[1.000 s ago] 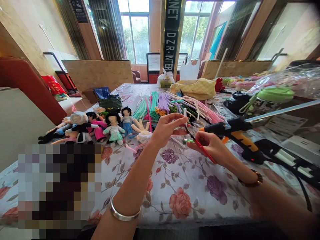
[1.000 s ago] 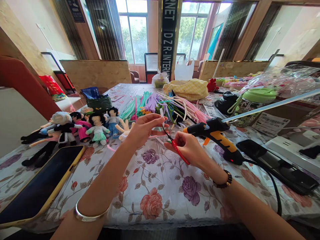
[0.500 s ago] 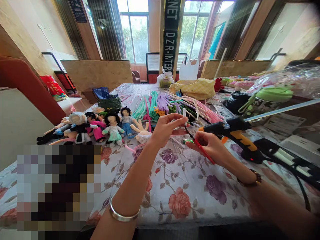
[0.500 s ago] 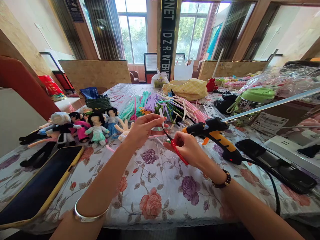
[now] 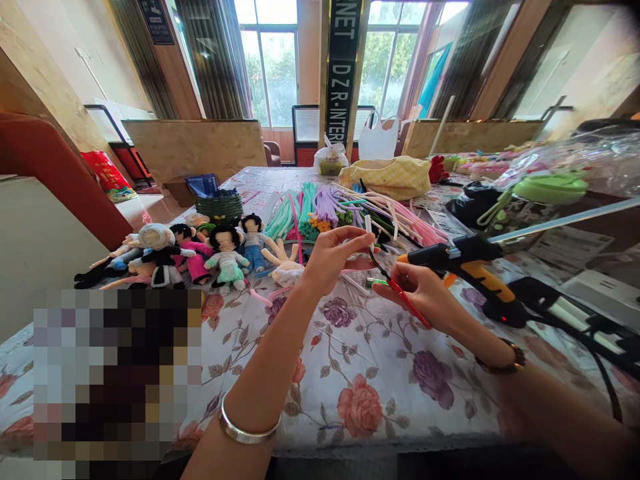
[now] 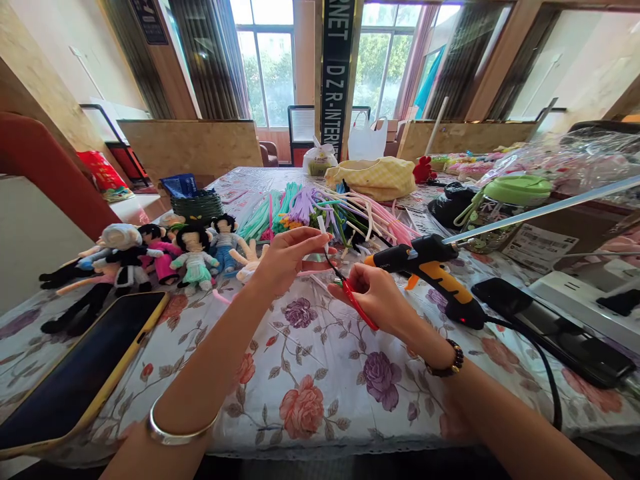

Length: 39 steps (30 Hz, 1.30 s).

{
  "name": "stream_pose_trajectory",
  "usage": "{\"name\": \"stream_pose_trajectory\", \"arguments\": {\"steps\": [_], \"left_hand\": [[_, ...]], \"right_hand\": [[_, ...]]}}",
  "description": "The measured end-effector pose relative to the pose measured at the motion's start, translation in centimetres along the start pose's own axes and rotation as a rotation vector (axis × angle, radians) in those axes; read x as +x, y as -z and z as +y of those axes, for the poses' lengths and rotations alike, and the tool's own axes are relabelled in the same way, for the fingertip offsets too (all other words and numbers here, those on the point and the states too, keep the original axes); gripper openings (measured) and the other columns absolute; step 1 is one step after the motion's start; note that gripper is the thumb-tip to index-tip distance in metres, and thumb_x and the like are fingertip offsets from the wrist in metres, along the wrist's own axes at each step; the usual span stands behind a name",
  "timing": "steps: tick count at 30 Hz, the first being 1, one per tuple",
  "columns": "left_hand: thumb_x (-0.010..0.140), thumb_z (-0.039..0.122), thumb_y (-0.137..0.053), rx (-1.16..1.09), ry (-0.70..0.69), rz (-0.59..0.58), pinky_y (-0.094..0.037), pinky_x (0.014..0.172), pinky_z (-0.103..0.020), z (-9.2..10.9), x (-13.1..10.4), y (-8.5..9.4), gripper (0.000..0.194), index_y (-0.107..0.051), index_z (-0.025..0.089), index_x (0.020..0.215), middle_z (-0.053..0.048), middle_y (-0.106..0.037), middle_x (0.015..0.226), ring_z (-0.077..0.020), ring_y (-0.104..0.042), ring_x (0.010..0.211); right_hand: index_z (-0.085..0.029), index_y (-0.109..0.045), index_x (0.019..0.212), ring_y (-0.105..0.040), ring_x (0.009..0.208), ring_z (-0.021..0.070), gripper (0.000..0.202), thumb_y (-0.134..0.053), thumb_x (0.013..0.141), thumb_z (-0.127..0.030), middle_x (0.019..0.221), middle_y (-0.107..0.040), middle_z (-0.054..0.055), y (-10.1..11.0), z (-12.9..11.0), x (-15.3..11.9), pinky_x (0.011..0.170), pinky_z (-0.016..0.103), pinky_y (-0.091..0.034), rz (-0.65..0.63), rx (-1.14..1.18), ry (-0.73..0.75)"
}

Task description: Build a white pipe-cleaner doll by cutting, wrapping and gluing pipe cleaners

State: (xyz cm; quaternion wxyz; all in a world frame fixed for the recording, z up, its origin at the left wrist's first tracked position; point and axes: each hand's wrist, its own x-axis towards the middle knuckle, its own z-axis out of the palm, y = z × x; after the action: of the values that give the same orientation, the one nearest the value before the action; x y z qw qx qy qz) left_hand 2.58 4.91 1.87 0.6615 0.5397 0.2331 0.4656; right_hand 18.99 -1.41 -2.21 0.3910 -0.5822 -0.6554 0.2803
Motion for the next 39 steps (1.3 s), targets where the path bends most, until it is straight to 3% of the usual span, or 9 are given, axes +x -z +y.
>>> {"name": "stream_pose_trajectory", "arguments": {"steps": [21,30,39], "left_hand": [[0.065,0.028,-0.074,0.008,0.004,-0.019,-0.058,0.066,-0.033,0.18,-0.05,0.00,0.020,-0.063,0.013,0.075,0.000,-0.059,0.075,-0.0125,-0.062,0.072],[0.065,0.030,-0.074,0.018,0.030,0.015,-0.057,0.063,-0.032,0.26,-0.16,-0.04,0.023,-0.061,0.015,0.076,0.001,-0.058,0.075,-0.0146,-0.064,0.073],[0.064,0.030,-0.075,0.008,0.026,0.007,-0.057,0.067,-0.034,0.24,-0.14,-0.04,0.023,-0.061,0.014,0.076,0.001,-0.059,0.072,-0.0141,-0.064,0.072]], "right_hand": [[-0.020,-0.040,0.060,-0.032,0.052,0.0087,0.047,-0.072,0.065,-0.055,0.054,-0.038,-0.006,0.08,-0.71,-0.33,0.046,0.023,-0.025,0.032,-0.022,0.010],[-0.020,-0.043,0.062,-0.038,0.052,0.0102,0.045,-0.066,0.068,-0.058,0.056,-0.045,-0.004,0.21,-0.30,-0.07,0.048,0.025,-0.031,0.009,-0.171,0.051],[-0.021,-0.043,0.064,-0.037,0.054,0.0103,0.045,-0.067,0.068,-0.058,0.057,-0.044,-0.005,0.16,-0.27,-0.12,0.048,0.024,-0.030,-0.011,-0.099,0.026]]}}
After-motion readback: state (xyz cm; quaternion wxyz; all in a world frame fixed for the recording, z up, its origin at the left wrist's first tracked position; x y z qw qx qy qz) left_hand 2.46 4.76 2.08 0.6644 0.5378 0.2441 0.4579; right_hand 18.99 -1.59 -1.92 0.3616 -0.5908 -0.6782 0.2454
